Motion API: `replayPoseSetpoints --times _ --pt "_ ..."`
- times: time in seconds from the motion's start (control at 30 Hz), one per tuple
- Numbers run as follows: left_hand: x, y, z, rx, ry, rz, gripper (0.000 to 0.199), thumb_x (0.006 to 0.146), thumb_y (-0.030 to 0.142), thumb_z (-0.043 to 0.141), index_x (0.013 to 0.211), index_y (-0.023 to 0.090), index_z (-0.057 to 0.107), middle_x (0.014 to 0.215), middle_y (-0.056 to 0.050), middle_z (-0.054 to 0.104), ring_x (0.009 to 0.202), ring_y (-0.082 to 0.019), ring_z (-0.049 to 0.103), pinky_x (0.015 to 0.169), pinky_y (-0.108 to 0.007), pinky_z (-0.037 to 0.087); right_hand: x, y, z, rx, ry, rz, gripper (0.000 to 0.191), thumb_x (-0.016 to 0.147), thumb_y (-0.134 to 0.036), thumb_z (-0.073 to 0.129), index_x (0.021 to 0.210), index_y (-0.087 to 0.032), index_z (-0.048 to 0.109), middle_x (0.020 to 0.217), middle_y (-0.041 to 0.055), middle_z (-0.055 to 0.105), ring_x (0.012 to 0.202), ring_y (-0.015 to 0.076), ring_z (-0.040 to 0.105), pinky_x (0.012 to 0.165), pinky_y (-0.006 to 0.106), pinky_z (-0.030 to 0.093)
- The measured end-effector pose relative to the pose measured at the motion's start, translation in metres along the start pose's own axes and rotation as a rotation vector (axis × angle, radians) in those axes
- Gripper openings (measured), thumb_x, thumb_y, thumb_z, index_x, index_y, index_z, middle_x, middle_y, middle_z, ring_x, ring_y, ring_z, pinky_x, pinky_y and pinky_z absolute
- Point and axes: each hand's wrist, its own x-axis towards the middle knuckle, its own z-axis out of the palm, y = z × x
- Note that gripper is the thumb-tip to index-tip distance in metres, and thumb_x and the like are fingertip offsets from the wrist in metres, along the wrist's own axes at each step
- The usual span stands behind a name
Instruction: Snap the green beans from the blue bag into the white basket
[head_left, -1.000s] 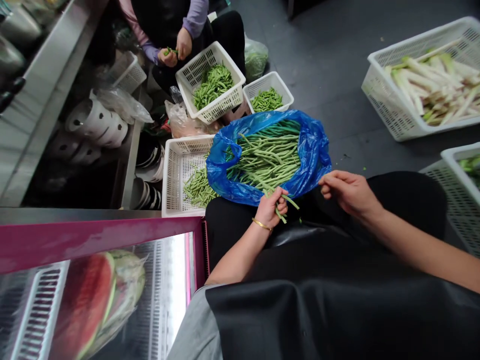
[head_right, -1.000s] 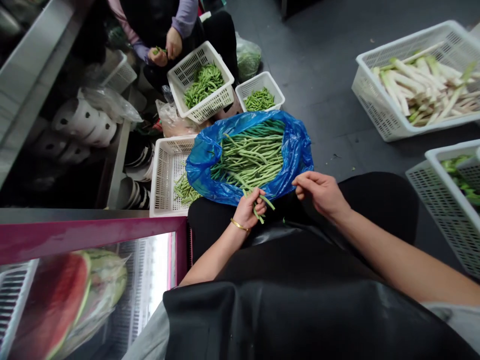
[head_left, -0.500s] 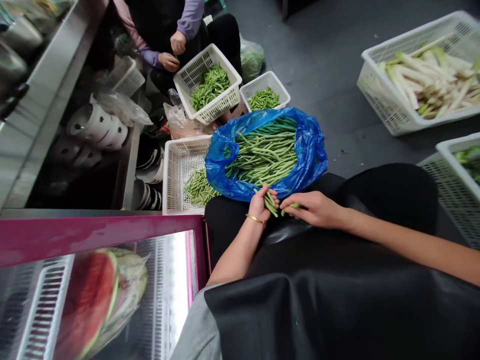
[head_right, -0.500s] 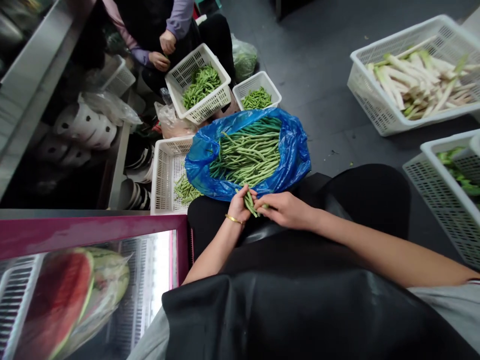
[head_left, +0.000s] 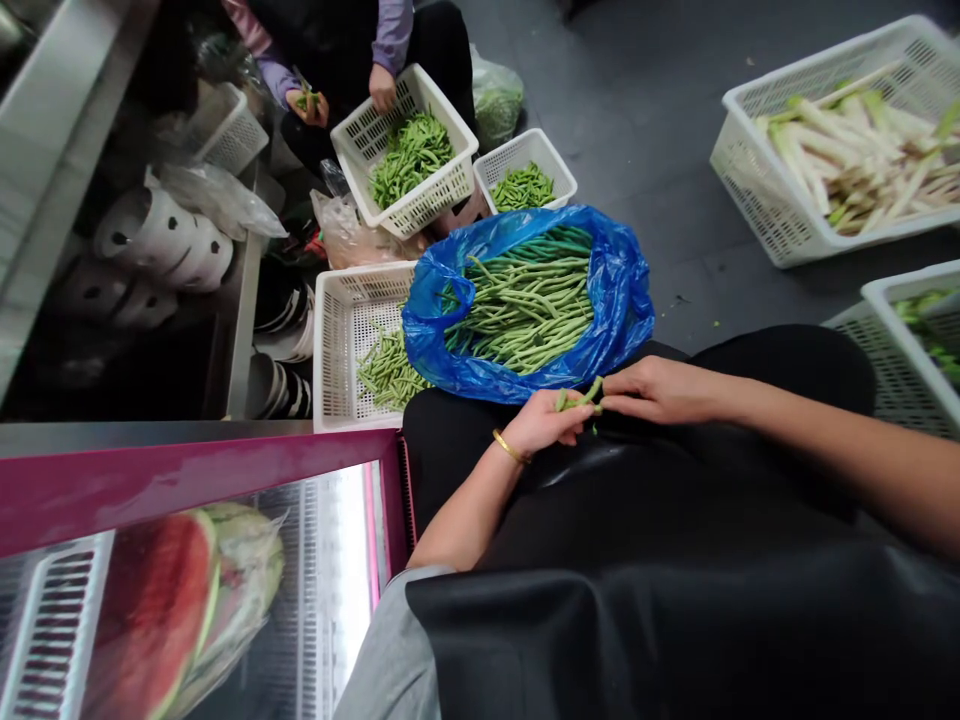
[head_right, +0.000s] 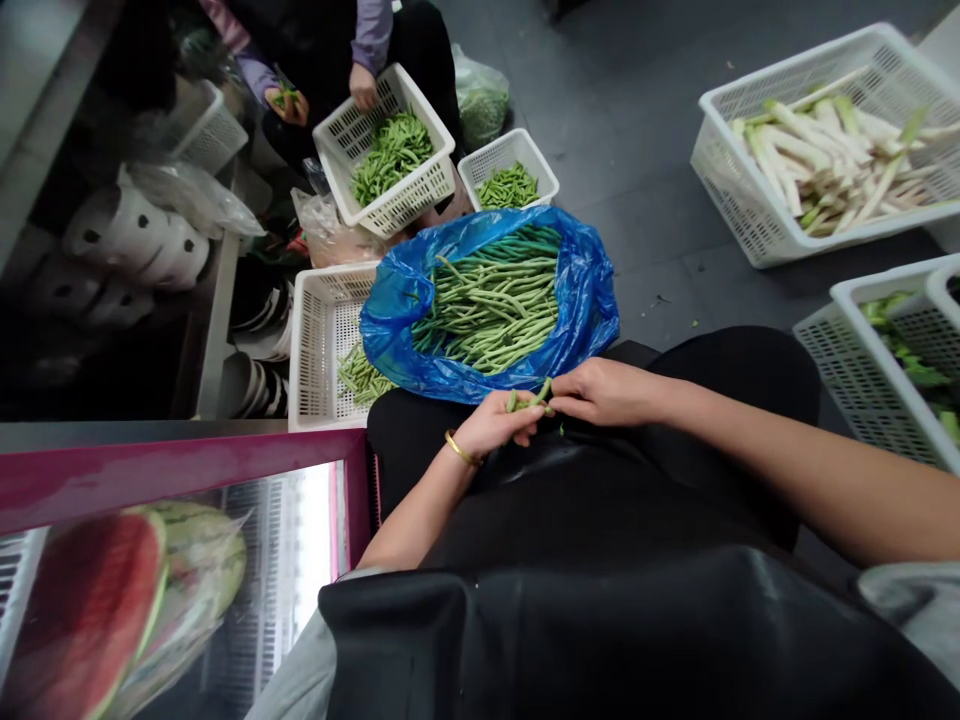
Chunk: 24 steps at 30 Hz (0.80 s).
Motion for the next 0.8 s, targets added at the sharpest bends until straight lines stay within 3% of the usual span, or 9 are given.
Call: replayPoseSetpoints --times 0.1,0.17,0.23,0.27,0.4,0.43,0.6,0.7,0.8 --pt "0.002 0.0 0.013 -0.237 -0.159 -0.063 0.046 0.068 0.052 0.073 0.086 0.013 0.058 0.06 0.001 0.059 0.043 -0.009 0.054 0.042 -0.019 0.038 0.005 -0.003 0.006 -0.057 0.112 0.015 0.037 0.095 -0.034 0.037 0.068 -0.019 0.058 0.062 0.0022 0.06 0.054 0.0122 0.054 0.054 0.024 0.035" --pt "0.006 -0.001 0.021 -0.427 -0.167 -0.077 0.042 0.07 0.05 0.071 0.086 0.014 0.056 0.058 0.003 0.055 0.038 -0.007 0.047 0.038 -0.019 0.034 0.009 -0.002 0.014 -0.238 0.339 0.155 0.04 0.095 -0.036 0.037 0.065 -0.018 0.058 0.064 0.0062 0.062 0.058 0.0147 0.056 0.055 0.027 0.034" --pt "0.009 -0.003 0.025 -0.539 -0.158 -0.09 0.036 0.074 0.045 0.069 0.085 0.013 0.057 0.057 0.002 0.055 0.037 -0.007 0.046 0.037 -0.019 0.034 0.009 0.004 0.018 -0.322 0.438 0.322 0.041 0.094 -0.037 0.037 0.069 -0.018 0.062 0.071 0.0091 0.066 0.064 0.017 0.059 0.056 0.027 0.034" --pt "0.01 -0.004 0.023 -0.563 -0.151 -0.096 0.034 0.074 0.043 0.068 0.085 0.013 0.057 0.058 0.001 0.056 0.039 -0.008 0.048 0.038 -0.019 0.036 0.006 0.009 0.017 -0.29 0.371 0.369 0.039 0.093 -0.038 0.039 0.071 -0.018 0.064 0.074 0.0089 0.067 0.065 0.0172 0.06 0.056 0.027 0.035" --pt "0.013 -0.01 0.003 -0.631 -0.096 -0.043 0.024 0.069 0.03 0.066 0.08 0.01 0.059 0.072 -0.009 0.066 0.055 -0.017 0.064 0.051 -0.027 0.051 0.002 0.037 -0.011 0.034 -0.28 0.294 0.024 0.079 -0.044 0.059 0.082 -0.024 0.072 0.074 0.0018 0.071 0.06 0.0165 0.062 0.053 0.025 0.037" --pt "0.014 -0.01 -0.002 -0.644 -0.091 -0.013 0.022 0.067 0.026 0.065 0.081 0.01 0.058 0.075 -0.01 0.067 0.058 -0.018 0.065 0.055 -0.029 0.053 0.009 0.044 -0.02 0.057 -0.319 0.282 0.026 0.078 -0.045 0.06 0.087 -0.025 0.072 0.076 0.0013 0.071 0.062 0.0171 0.063 0.054 0.025 0.039" --pt "0.018 -0.006 -0.017 -0.712 -0.044 0.109 0.036 0.061 0.013 0.058 0.097 0.013 0.06 0.073 -0.006 0.066 0.055 -0.014 0.06 0.056 -0.029 0.053 0.107 0.083 -0.048 -0.338 0.248 0.495 0.039 0.089 -0.04 0.043 0.115 -0.019 0.065 0.103 0.0113 0.07 0.09 0.0256 0.064 0.072 0.032 0.043" --pt "0.016 -0.004 -0.023 -0.833 -0.032 0.067 0.033 0.071 0.026 0.054 0.1 0.011 0.062 0.077 -0.01 0.067 0.063 -0.018 0.063 0.062 -0.034 0.054 0.176 0.101 -0.043 -0.524 0.219 0.51 0.045 0.089 -0.04 0.044 0.125 -0.017 0.058 0.114 0.018 0.065 0.094 0.031 0.062 0.072 0.036 0.043" --pt "0.013 -0.002 -0.028 -0.922 0.006 0.05 0.043 0.083 0.04 0.043 0.104 0.008 0.063 0.084 -0.015 0.068 0.072 -0.024 0.067 0.069 -0.041 0.054 0.207 0.102 -0.042 -0.583 0.102 0.441 0.038 0.09 -0.032 0.041 0.114 -0.014 0.064 0.108 0.021 0.064 0.09 0.0331 0.062 0.07 0.039 0.042"
